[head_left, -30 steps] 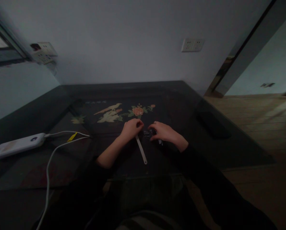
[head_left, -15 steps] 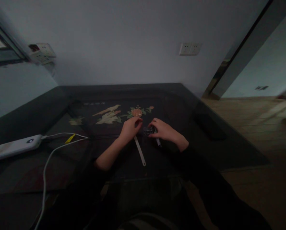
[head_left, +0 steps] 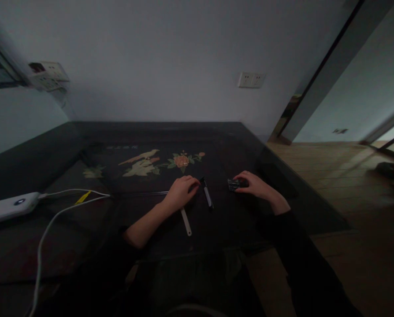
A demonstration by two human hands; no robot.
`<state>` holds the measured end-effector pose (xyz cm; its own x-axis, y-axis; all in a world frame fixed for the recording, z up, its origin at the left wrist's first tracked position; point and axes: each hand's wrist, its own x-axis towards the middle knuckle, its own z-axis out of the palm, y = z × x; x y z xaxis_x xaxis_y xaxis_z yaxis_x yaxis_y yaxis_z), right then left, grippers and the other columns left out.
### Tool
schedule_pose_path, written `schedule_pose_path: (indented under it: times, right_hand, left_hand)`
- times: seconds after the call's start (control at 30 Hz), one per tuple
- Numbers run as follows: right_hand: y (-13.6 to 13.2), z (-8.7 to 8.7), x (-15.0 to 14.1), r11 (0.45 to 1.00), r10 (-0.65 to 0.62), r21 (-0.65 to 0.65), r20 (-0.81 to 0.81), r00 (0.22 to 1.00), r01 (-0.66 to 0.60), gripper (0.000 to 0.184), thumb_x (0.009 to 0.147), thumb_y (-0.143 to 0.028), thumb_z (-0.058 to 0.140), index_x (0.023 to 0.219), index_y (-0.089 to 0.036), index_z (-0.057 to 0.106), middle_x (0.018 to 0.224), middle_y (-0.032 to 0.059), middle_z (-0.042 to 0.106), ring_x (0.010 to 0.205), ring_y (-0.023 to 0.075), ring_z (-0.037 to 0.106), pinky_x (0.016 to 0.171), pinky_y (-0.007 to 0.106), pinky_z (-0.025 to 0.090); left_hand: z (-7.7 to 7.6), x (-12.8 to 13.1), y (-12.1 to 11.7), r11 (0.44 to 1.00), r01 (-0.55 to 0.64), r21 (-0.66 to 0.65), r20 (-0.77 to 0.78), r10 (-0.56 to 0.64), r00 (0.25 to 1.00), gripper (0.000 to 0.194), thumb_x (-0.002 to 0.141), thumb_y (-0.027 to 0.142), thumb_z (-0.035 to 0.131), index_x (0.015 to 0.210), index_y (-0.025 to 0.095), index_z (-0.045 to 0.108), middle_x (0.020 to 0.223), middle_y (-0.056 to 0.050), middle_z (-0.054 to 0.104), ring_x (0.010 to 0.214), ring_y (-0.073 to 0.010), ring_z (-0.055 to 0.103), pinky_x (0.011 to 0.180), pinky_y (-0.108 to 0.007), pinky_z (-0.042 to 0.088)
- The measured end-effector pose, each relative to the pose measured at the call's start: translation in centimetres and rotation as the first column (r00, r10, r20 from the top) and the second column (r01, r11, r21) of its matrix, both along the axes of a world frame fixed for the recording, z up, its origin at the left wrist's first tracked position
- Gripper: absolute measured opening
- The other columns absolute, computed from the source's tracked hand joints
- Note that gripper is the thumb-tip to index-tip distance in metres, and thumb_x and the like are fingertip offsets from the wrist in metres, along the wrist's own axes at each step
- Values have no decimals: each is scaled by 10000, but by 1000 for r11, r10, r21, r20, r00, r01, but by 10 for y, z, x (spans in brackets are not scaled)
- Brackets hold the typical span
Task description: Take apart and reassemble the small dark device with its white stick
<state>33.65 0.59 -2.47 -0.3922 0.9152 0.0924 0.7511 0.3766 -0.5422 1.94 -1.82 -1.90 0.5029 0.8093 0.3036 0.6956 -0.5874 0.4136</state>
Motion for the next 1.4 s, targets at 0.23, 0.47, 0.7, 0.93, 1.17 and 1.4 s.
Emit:
schedule_pose_path:
  times: [0.23, 0.47, 0.7, 0.93, 1.17, 1.4]
  right_hand:
    - [-3, 2, -8, 1000, 25, -19, 34, 999, -25, 382, 700, -292, 745, 1050, -161, 667, 1080, 96, 561, 1000, 225, 548, 903, 369, 434]
    - [0, -3, -6, 999, 32, -2, 33, 999, -32, 425, 701, -285, 751, 1100, -159, 669, 1114, 102, 561, 1045, 227, 548, 938, 367, 425]
    - [-6, 7, -12, 999, -41, 29, -9, 999, 41, 376, 727, -311, 732, 1072, -174, 670, 1015, 76, 593, 901, 198, 584, 818, 327, 468]
    - [-12, 16, -62, 976, -123, 174, -51, 991, 130, 235, 898, -345, 521, 836, -165, 660, 839, 51, 661, 752, 164, 590, 686, 267, 417]
    - [-22, 16, -131, 996, -83, 46, 251, 964, 73, 177, 875, -367, 581, 942, -203, 584, 858, 50, 694, 754, 180, 632, 595, 250, 339]
    - [-29, 13, -145, 995, -94, 15, 376, 922, 95, 155, 890, -271, 522, 1032, -209, 520, 943, 85, 694, 857, 226, 661, 621, 267, 362]
  left_hand:
    - [2, 3, -5, 998, 57, -32, -45, -58, 997, 181, 889, 219, 488, 981, 204, 643, 997, -52, 655, 984, -187, 595, 888, -313, 460]
    - [-1, 3, -5, 997, 68, -34, -54, -70, 996, 184, 885, 213, 491, 986, 202, 644, 1014, -55, 654, 998, -189, 589, 893, -313, 456]
    - [5, 3, -7, 998, 51, -41, -87, -55, 995, 193, 880, 207, 488, 995, 204, 643, 1028, -60, 649, 1007, -195, 587, 894, -320, 458]
    - [9, -9, 2, 996, -88, -5, -67, 87, 994, 191, 891, 238, 458, 954, 204, 635, 989, -59, 644, 936, -185, 604, 806, -286, 474]
    - [23, -21, 3, 952, -296, -85, -197, 275, 941, 176, 881, 307, 463, 893, 216, 613, 842, -49, 677, 770, -191, 633, 662, -271, 450]
    - [25, -20, -10, 940, -280, -195, -489, 155, 858, 294, 850, 450, 492, 843, 197, 642, 865, -122, 697, 809, -277, 672, 661, -337, 490]
